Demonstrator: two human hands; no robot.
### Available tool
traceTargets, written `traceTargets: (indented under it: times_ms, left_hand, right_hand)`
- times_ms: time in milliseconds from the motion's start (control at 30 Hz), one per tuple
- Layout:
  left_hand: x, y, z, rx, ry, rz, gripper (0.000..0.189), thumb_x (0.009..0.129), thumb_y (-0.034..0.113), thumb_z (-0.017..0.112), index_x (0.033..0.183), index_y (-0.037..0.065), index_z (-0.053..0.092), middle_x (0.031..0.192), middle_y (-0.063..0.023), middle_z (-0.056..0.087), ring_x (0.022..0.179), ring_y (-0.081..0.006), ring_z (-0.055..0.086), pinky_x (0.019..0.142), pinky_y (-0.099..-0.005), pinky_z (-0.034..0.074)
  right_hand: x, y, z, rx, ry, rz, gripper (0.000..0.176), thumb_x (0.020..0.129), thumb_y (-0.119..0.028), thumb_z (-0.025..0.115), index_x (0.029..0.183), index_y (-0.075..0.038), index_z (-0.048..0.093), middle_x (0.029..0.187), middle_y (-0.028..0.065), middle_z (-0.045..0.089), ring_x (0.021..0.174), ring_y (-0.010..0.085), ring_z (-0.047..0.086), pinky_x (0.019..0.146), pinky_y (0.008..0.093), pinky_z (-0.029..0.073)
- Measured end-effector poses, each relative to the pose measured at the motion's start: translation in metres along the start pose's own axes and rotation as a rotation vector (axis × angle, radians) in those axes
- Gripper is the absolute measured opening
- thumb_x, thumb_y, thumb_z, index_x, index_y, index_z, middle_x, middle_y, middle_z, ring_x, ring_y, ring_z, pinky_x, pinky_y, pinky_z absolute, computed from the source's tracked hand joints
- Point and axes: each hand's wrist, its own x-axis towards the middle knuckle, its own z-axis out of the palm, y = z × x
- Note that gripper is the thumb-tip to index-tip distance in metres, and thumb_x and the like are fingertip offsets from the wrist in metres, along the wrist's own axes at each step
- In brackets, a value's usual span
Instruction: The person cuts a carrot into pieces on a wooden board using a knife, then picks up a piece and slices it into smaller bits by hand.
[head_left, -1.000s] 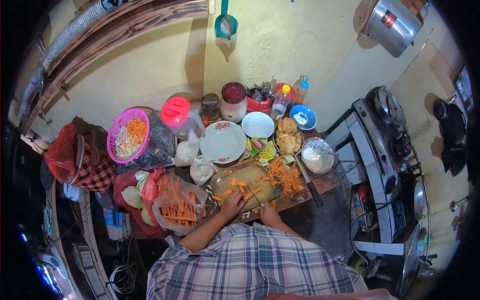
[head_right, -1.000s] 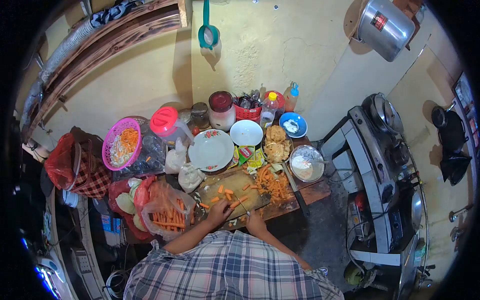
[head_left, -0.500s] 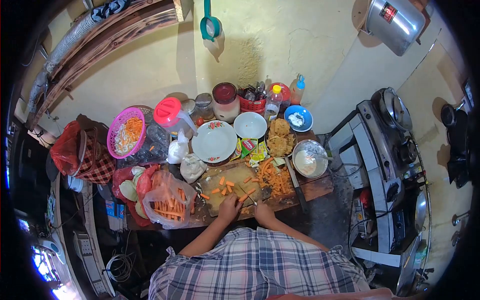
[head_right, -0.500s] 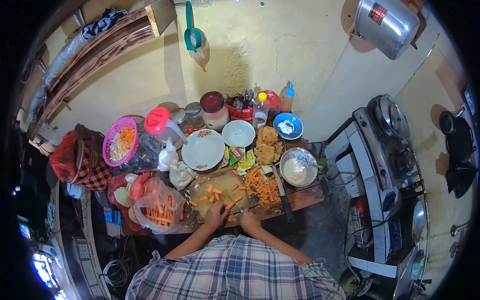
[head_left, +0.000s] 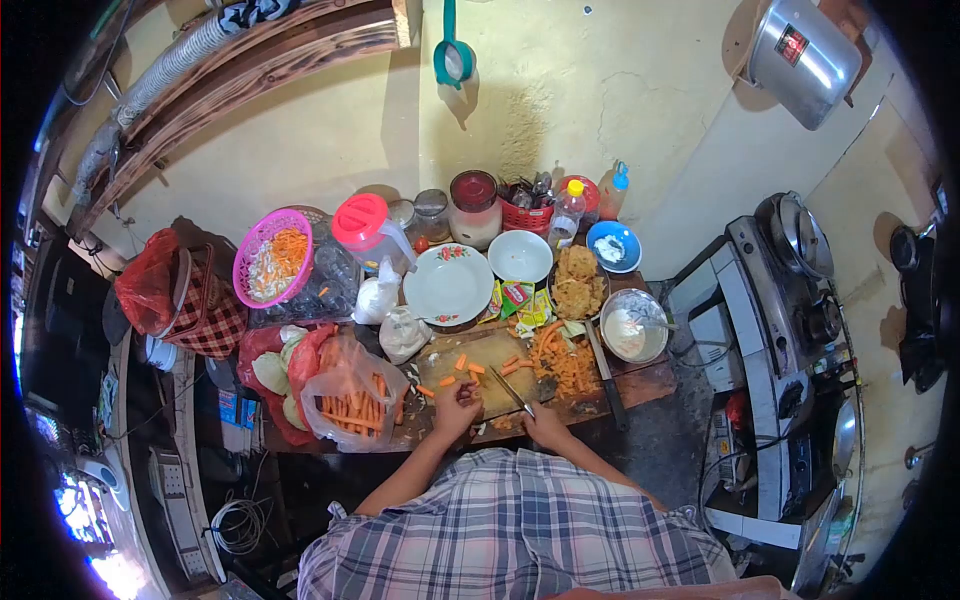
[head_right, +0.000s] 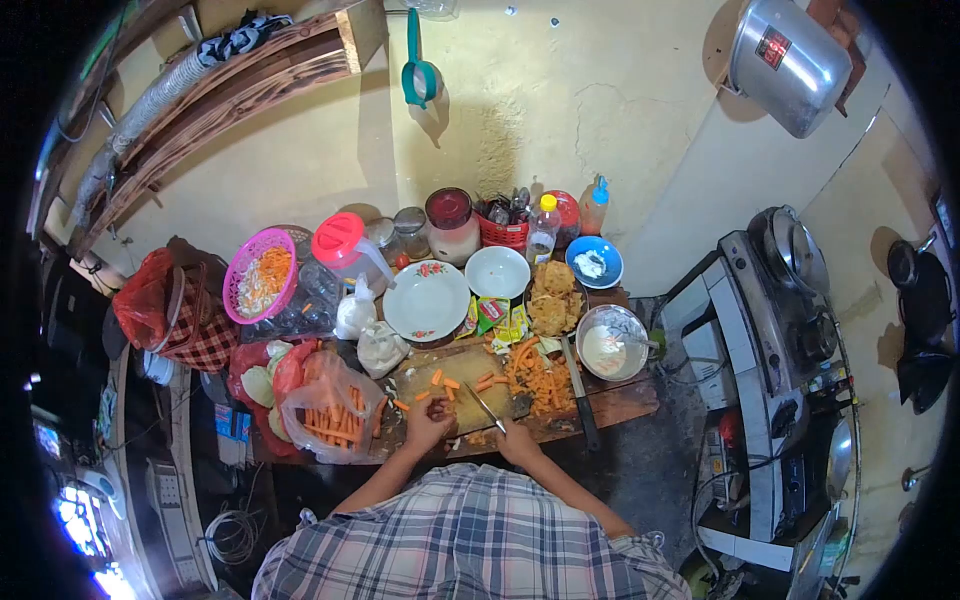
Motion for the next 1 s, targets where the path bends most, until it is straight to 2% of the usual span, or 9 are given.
traceTargets:
  times_ms: [167, 267, 333, 433, 567, 633, 767, 833, 1000]
  left_hand:
    - [0.015, 0.006, -0.004, 0.119, -0.196, 0.044, 0.022, 0.070, 0.004, 0.070, 0.090, -0.001, 0.064, 0.089, -0.0140, 0.065, 0.085, -0.0204, 0.064, 0.074, -0.0303, 0.051]
    - [0.026, -0.003, 0.006, 0.152, -0.351, 0.063, 0.019, 0.071, 0.010, 0.071, 0.086, -0.001, 0.065, 0.083, -0.0150, 0.063, 0.083, -0.0230, 0.063, 0.070, -0.0328, 0.051]
    - [0.029, -0.007, 0.010, 0.360, -0.340, 0.337, 0.020, 0.072, 0.016, 0.070, 0.083, 0.000, 0.065, 0.079, -0.0155, 0.060, 0.078, -0.0288, 0.061, 0.067, -0.0364, 0.049]
    - [0.026, -0.005, 0.012, 0.377, -0.284, 0.390, 0.018, 0.073, 0.018, 0.068, 0.078, 0.001, 0.066, 0.076, -0.0153, 0.058, 0.076, -0.0335, 0.058, 0.066, -0.0403, 0.048]
    - [0.021, 0.005, 0.002, 0.482, -0.273, 0.375, 0.018, 0.075, 0.018, 0.067, 0.077, 0.001, 0.066, 0.078, -0.0144, 0.059, 0.076, -0.0327, 0.058, 0.067, -0.0401, 0.048]
    - [0.020, -0.001, 0.001, 0.474, -0.265, 0.469, 0.018, 0.077, 0.019, 0.066, 0.078, 0.001, 0.067, 0.077, -0.0133, 0.060, 0.075, -0.0322, 0.058, 0.066, -0.0401, 0.048]
    - [0.020, -0.008, 0.001, 0.435, -0.300, 0.371, 0.017, 0.077, 0.019, 0.065, 0.079, 0.002, 0.067, 0.075, -0.0126, 0.060, 0.076, -0.0317, 0.058, 0.066, -0.0398, 0.048]
    - [0.020, -0.009, 0.002, 0.420, -0.258, 0.479, 0.017, 0.077, 0.017, 0.067, 0.081, 0.000, 0.068, 0.072, -0.0141, 0.059, 0.072, -0.0307, 0.059, 0.063, -0.0394, 0.048]
    - [0.018, -0.008, 0.003, 0.471, -0.234, 0.470, 0.017, 0.076, 0.017, 0.068, 0.079, 0.001, 0.067, 0.073, -0.0136, 0.059, 0.071, -0.0304, 0.059, 0.063, -0.0386, 0.048]
  right_hand:
    - [-0.013, -0.010, 0.005, 0.014, 0.071, -0.008, 0.031, 0.091, -0.026, 0.050, 0.090, 0.004, 0.047, 0.070, 0.0261, 0.056, 0.070, 0.0449, 0.058, 0.060, 0.0499, 0.043]
    - [-0.018, -0.024, 0.006, 0.070, 0.093, 0.144, 0.032, 0.090, -0.026, 0.050, 0.090, 0.006, 0.047, 0.072, 0.0279, 0.057, 0.071, 0.0464, 0.057, 0.061, 0.0504, 0.043]
    - [-0.020, -0.026, 0.012, 0.001, 0.150, 0.151, 0.032, 0.090, -0.025, 0.050, 0.090, 0.007, 0.048, 0.073, 0.0295, 0.058, 0.073, 0.0476, 0.057, 0.061, 0.0510, 0.044]
    - [-0.027, -0.036, 0.012, 0.037, 0.133, 0.144, 0.032, 0.090, -0.025, 0.050, 0.090, 0.007, 0.049, 0.074, 0.0308, 0.058, 0.075, 0.0478, 0.057, 0.063, 0.0519, 0.045]
    - [-0.031, -0.041, 0.012, -0.017, 0.089, 0.160, 0.032, 0.090, -0.026, 0.050, 0.092, 0.007, 0.050, 0.073, 0.0310, 0.057, 0.074, 0.0479, 0.057, 0.063, 0.0520, 0.045]
    - [-0.033, -0.042, 0.014, -0.021, 0.086, 0.146, 0.032, 0.090, -0.026, 0.050, 0.094, 0.006, 0.050, 0.073, 0.0309, 0.058, 0.074, 0.0476, 0.058, 0.063, 0.0525, 0.045]
    - [-0.035, -0.045, 0.019, -0.058, 0.097, 0.140, 0.030, 0.090, -0.025, 0.050, 0.095, 0.005, 0.051, 0.074, 0.0301, 0.059, 0.073, 0.0470, 0.059, 0.062, 0.0526, 0.046]
    - [-0.035, -0.058, 0.012, -0.068, 0.078, 0.190, 0.029, 0.089, -0.025, 0.050, 0.096, 0.003, 0.051, 0.074, 0.0300, 0.059, 0.073, 0.0467, 0.059, 0.063, 0.0530, 0.046]
    - [-0.033, -0.058, 0.013, -0.133, 0.048, 0.202, 0.028, 0.090, -0.023, 0.049, 0.097, 0.005, 0.051, 0.072, 0.0292, 0.060, 0.070, 0.0457, 0.060, 0.062, 0.0517, 0.048]
